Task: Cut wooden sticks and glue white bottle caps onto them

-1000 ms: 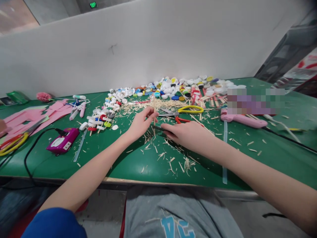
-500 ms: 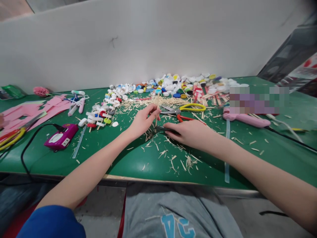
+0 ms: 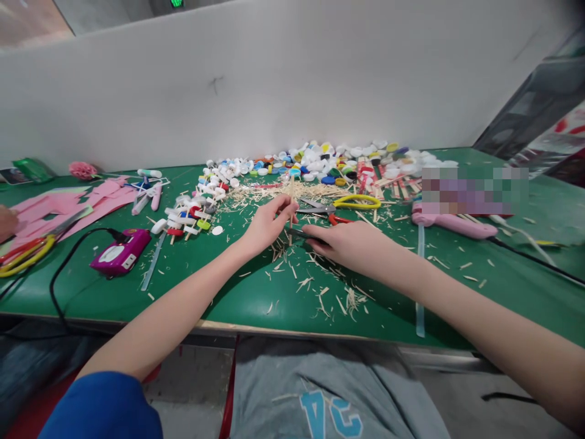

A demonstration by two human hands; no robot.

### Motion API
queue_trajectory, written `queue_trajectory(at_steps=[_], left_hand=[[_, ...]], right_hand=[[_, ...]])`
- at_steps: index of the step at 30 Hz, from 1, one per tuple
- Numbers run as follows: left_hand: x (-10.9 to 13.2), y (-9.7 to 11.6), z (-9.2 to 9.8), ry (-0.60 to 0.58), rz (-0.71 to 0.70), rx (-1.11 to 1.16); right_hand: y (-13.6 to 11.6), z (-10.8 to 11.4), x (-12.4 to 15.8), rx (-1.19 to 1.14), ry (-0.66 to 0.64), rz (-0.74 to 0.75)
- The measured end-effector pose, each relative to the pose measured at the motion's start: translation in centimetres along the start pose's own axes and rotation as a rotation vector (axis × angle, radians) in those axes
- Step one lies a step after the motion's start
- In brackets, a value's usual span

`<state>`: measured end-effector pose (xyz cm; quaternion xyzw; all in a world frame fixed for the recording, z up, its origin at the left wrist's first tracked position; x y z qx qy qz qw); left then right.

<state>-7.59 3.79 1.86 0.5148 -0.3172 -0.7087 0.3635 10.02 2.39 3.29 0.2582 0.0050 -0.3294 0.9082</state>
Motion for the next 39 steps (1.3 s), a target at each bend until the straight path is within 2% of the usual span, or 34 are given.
queue_trajectory(at_steps=[5, 16, 25, 28, 34, 39], left_hand=[[0.1, -0.3, 0.2, 0.011, 0.004, 0.010], [0.0, 0.0, 0.0, -0.004, -0.018, -0.018], [-0.1, -0.3, 0.2, 0.009, -0.004, -0.036], [0.0, 0.0, 0.1, 0.002, -0.017, -0.057], [0.1, 0.7, -0.5, -0.073, -0.107, -0.088], [0.0, 0.1, 0.0, -0.028, -0.024, -0.057]], right_hand=[[0.0, 0.0, -0.1, 0.016, 0.012, 0.003], [-0.4, 0.3, -0.2, 0.051, -0.070, 0.027], [-0.6, 1.5, -0.2, 0.044, -0.145, 0.025], [-0.7, 0.9, -0.1, 0.008, -0.147, 0.025], [-0.9, -1.1, 0.1, -0.029, -0.070, 0.060], [-0.6, -0.8, 0.3, -0.080, -0.045, 0.067]])
Point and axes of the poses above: each hand's wrist, its own x-axis away from the middle knuckle, its own z-axis out of the back of the hand, y = z × x, the point moved 2 cm from there along -x, towards the middle knuckle, and after that the axes turned 15 degrees about x, right-handed, at the moved point
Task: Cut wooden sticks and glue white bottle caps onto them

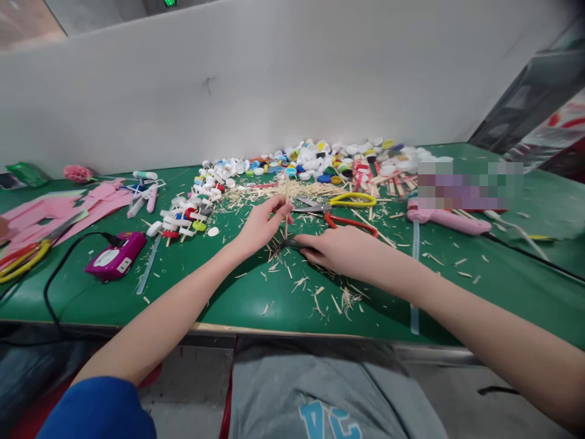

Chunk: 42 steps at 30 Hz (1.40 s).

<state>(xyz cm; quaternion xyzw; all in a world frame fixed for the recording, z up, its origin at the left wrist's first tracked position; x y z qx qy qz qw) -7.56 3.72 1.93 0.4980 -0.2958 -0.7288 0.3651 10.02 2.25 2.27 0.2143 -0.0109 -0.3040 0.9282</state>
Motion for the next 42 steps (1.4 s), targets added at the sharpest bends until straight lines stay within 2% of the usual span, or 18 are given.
queue_trajectory(at_steps=[6, 13, 18, 23, 29, 33, 39, 42], left_hand=[[-0.2, -0.4, 0.1, -0.001, 0.024, 0.020], [-0.2, -0.4, 0.2, -0.002, 0.027, 0.021], [0.1, 0.5, -0.2, -0.038, -0.029, -0.011], [0.1, 0.5, -0.3, -0.029, -0.018, -0.014], [-0.1, 0.0, 0.0, -0.010, 0.013, 0.004], [-0.1, 0.3, -0.2, -0.030, -0.027, -0.038], [-0.1, 0.6, -0.6, -0.067, -0.040, 0.002], [-0.1, 0.3, -0.4, -0.069, -0.023, 0.061]], right_hand=[[0.7, 1.1, 0.2, 0.070, 0.048, -0.095], [0.2, 0.5, -0.2, 0.100, -0.012, -0.041], [-0.1, 0.3, -0.2, 0.080, -0.008, -0.001], [0.5, 0.0, -0.3, -0.009, -0.023, 0.035], [0.8, 0.0, -0.1, 0.105, 0.050, -0.081], [0.2, 0.2, -0.2, 0.097, -0.012, -0.030], [0.3, 0.3, -0.1, 0.038, -0.005, 0.022], [0.5, 0.3, -0.1, 0.019, 0.023, -0.005]])
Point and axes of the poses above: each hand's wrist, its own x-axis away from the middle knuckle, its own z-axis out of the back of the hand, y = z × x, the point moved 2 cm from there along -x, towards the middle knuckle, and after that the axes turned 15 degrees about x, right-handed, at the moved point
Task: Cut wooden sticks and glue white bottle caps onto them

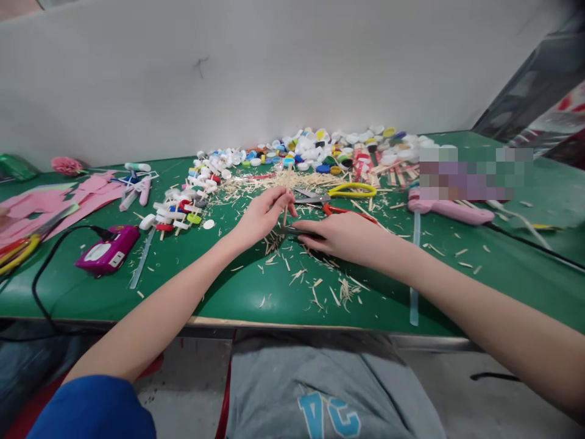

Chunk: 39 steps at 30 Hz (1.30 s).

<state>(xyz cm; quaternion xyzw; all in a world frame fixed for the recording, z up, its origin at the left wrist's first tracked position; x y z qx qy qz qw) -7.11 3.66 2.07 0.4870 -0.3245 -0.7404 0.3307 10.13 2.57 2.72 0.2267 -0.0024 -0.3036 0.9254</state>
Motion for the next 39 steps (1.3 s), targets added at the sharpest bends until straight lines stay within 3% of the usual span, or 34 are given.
queue_trajectory(at_steps=[13, 17, 21, 25, 34, 39], left_hand=[[-0.3, 0.2, -0.4, -0.094, 0.047, 0.094], [-0.3, 0.1, -0.1, -0.065, 0.065, 0.072], [-0.2, -0.4, 0.4, -0.031, 0.080, 0.057], [-0.3, -0.7, 0.5, -0.043, 0.058, 0.081], [-0.2, -0.5, 0.2, -0.072, 0.069, 0.116], [-0.2, -0.9, 0.5, -0.053, 0.055, 0.123]], right_hand=[[0.0, 0.1, -0.2, 0.029, -0.038, 0.006], [-0.1, 0.2, -0.1, -0.005, -0.067, 0.019], [0.0, -0.2, 0.2, -0.008, -0.004, -0.001], [-0.2, -0.4, 0.1, 0.072, 0.031, -0.036], [-0.1, -0.2, -0.2, -0.003, -0.014, 0.046], [-0.1, -0.4, 0.0, 0.041, 0.033, -0.044]])
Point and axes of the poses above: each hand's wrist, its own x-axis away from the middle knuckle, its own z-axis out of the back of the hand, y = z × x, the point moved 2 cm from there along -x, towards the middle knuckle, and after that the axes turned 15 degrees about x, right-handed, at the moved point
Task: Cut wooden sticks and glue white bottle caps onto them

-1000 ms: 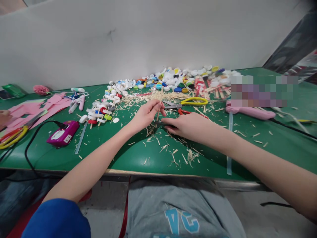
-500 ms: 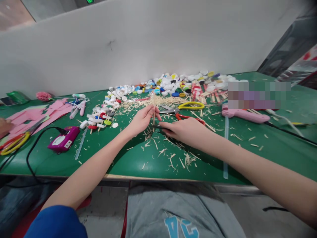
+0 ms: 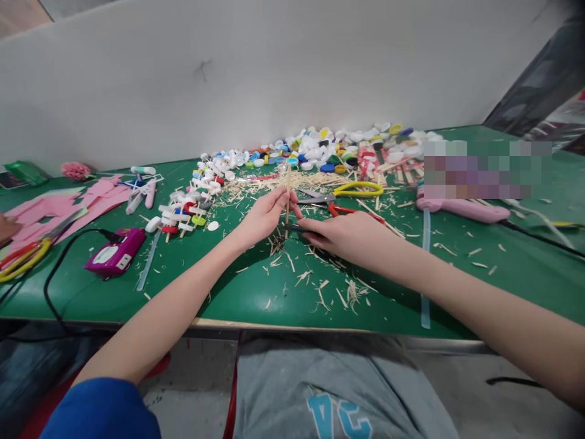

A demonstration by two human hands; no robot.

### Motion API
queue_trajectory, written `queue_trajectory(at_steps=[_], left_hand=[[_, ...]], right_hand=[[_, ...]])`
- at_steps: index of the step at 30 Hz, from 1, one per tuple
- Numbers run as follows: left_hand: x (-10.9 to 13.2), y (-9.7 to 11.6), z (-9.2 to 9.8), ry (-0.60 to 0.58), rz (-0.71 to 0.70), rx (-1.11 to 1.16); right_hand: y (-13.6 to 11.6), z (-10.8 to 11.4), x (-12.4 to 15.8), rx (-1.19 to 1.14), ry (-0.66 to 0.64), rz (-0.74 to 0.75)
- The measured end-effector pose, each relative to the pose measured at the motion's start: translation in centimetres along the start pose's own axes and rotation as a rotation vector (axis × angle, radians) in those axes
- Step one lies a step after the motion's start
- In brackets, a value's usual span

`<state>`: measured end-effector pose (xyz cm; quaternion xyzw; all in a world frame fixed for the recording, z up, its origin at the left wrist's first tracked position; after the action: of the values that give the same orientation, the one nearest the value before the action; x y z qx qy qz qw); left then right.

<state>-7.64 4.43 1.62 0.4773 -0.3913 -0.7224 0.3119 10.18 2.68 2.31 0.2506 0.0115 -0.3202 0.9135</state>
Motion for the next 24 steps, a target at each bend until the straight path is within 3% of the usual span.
queue_trajectory(at_steps=[17, 24], left_hand=[[0.15, 0.36, -0.13, 0.005, 0.041, 0.017], [0.25, 0.65, -0.08, 0.079, 0.045, -0.042]], right_hand=[[-0.64, 0.04, -0.54, 0.013, -0.118, 0.072], [-0.62, -0.43, -0.12, 0.008, -0.027, 0.054]])
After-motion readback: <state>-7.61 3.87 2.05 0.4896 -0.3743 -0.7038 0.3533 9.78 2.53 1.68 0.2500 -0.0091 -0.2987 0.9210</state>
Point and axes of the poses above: each hand's wrist, its own x-axis away from the middle knuckle, its own z-axis out of the back of the hand, y = z × x, the point moved 2 cm from there along -x, towards the middle knuckle, and after that the axes turned 15 degrees about x, right-handed, at the moved point
